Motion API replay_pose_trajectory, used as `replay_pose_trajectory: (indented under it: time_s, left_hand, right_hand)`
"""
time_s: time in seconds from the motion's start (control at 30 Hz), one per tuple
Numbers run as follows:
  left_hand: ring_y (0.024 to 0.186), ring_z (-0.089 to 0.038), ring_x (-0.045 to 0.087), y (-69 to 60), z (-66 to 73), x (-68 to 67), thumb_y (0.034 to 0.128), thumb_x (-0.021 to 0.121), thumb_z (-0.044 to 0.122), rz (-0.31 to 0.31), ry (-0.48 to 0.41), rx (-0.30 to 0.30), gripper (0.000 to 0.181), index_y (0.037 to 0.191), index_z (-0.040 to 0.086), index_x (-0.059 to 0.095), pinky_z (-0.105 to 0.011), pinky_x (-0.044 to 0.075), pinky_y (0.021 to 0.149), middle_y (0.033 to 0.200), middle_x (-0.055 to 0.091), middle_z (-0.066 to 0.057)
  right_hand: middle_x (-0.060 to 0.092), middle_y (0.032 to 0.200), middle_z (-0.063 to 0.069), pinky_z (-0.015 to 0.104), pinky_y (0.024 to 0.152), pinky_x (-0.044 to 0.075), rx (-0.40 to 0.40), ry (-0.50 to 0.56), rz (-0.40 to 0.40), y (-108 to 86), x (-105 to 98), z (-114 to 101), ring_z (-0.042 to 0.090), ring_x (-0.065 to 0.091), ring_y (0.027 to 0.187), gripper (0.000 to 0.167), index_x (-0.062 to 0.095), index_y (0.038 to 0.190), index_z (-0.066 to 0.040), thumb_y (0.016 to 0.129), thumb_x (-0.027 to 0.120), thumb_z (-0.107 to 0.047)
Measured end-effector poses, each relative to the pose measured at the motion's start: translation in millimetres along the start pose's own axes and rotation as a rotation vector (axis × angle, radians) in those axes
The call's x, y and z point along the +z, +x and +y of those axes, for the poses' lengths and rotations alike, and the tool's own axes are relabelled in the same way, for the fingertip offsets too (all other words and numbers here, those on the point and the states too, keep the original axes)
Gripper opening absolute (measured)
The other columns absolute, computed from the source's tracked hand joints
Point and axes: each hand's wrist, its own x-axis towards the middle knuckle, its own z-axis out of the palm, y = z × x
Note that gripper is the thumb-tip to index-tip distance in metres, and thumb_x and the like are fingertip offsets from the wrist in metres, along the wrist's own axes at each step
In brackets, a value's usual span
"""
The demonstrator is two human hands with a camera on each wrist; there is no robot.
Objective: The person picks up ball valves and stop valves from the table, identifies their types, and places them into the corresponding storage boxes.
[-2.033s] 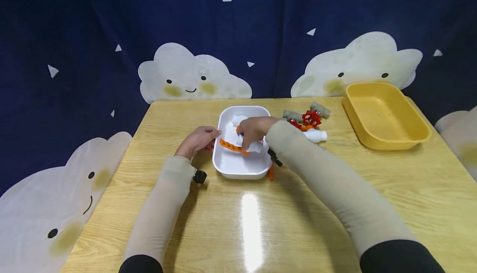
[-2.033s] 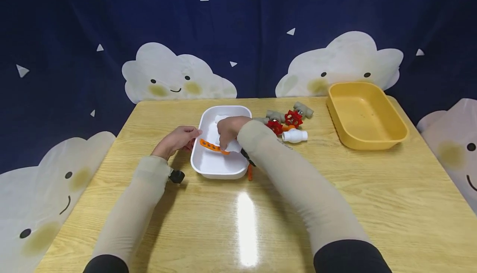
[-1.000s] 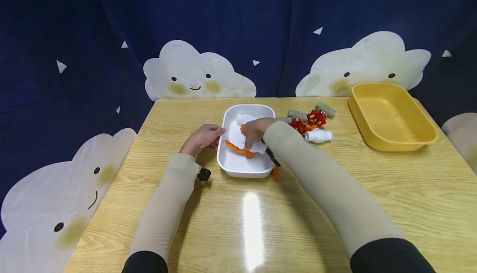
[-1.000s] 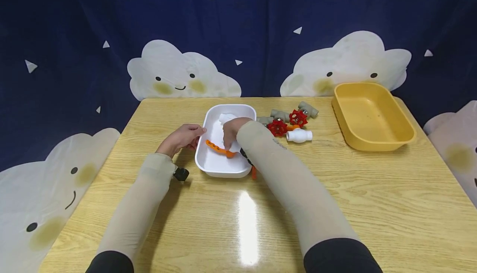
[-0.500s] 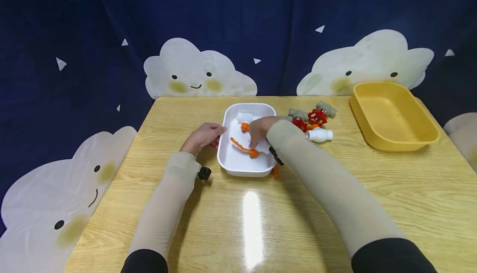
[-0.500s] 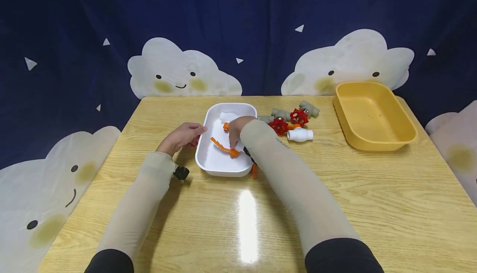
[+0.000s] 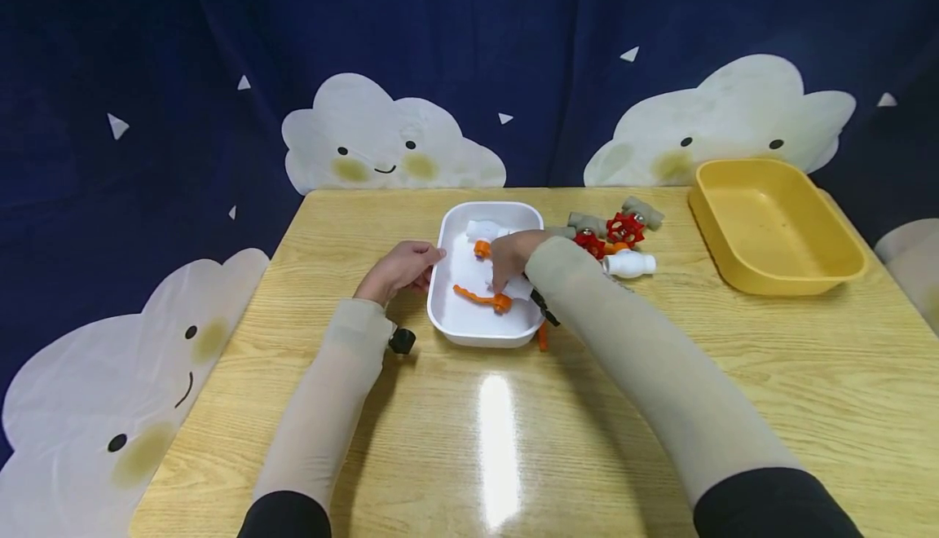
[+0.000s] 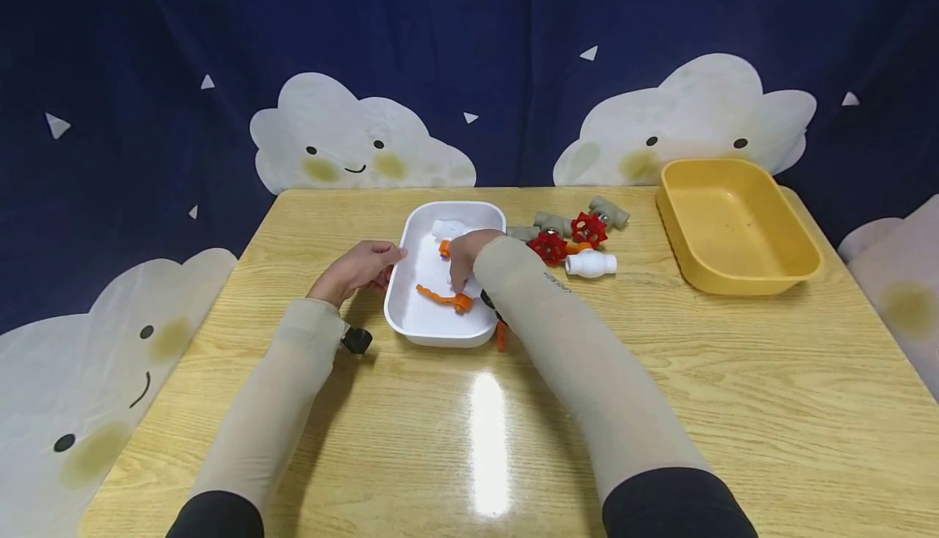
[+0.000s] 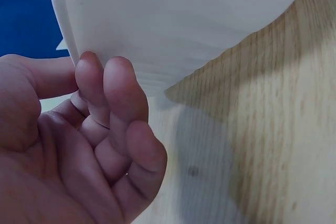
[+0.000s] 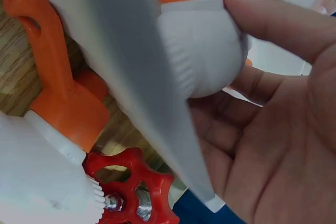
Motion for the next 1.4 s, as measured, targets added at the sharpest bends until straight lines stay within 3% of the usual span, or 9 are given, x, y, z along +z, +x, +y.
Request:
replay_pose_trajectory:
  time_s: [0.23,0.53,0.77,1.0,1.23,1.4]
  left_hand:
    - [0.062,-0.016,0.056,-1.9,1.9,0.1,0.1038,0.050,0.036,-0.003,0.004,-0.003,0.032,0.088,0.009,0.056,-0.031,0.049,0.066,0.069,0.054,0.000]
    - [0.062,-0.016,0.056,0.2,-0.3,0.5,0.1041,0.049,0.036,-0.004,0.019,-0.012,0.033,0.092,0.007,0.057,-0.031,0.049,0.067,0.069,0.054,0.001]
    - [0.063,-0.017,0.055,0.2,-0.3,-1.7,0.1042,0.048,0.036,-0.011,0.025,-0.010,0.033,0.094,0.006,0.057,-0.032,0.049,0.068,0.069,0.053,0.001]
    - [0.064,-0.017,0.056,0.2,0.6,-2.1,0.1040,0.049,0.036,-0.017,0.019,-0.016,0.033,0.097,0.006,0.058,-0.032,0.050,0.068,0.071,0.054,0.000]
    - [0.063,-0.015,0.056,0.8,0.1,-1.6,0.1043,0.048,0.036,-0.019,0.013,-0.017,0.033,0.094,0.006,0.056,-0.031,0.050,0.067,0.070,0.054,0.001]
    - [0.062,-0.015,0.057,0.8,-0.9,-1.7,0.1042,0.048,0.036,-0.022,0.003,-0.014,0.032,0.095,0.007,0.057,-0.032,0.051,0.068,0.069,0.054,0.001]
  right_hand:
    - [0.059,0.110,0.003,0.028,0.078,0.041,-0.007,-0.022,0.024,2.3,1.0,0.4,0.017,0.054,0.096,0.044,0.059,0.126,-0.010,0.093,0.063,-0.040]
    - [0.060,0.119,0.004,0.031,0.086,0.045,0.032,0.025,0.040,-2.0,2.6,-0.8,0.020,0.055,0.104,0.053,0.054,0.135,-0.012,0.092,0.064,-0.042]
    - [0.060,0.117,0.005,0.028,0.077,0.043,-0.002,0.011,0.090,-2.1,3.3,0.8,0.019,0.056,0.099,0.054,0.054,0.132,-0.010,0.092,0.066,-0.044]
    - [0.057,0.119,0.004,0.029,0.076,0.047,0.035,0.035,0.062,-7.0,2.6,0.6,0.021,0.055,0.101,0.051,0.053,0.128,-0.017,0.086,0.075,-0.036]
    - [0.058,0.122,0.005,0.028,0.079,0.047,-0.004,0.001,0.104,-5.4,3.5,3.7,0.020,0.056,0.103,0.053,0.052,0.132,-0.012,0.089,0.071,-0.037]
    - [0.061,0.119,0.007,0.025,0.074,0.049,-0.014,0.006,0.153,-3.7,4.6,4.9,0.019,0.059,0.097,0.051,0.054,0.130,-0.009,0.091,0.067,-0.038]
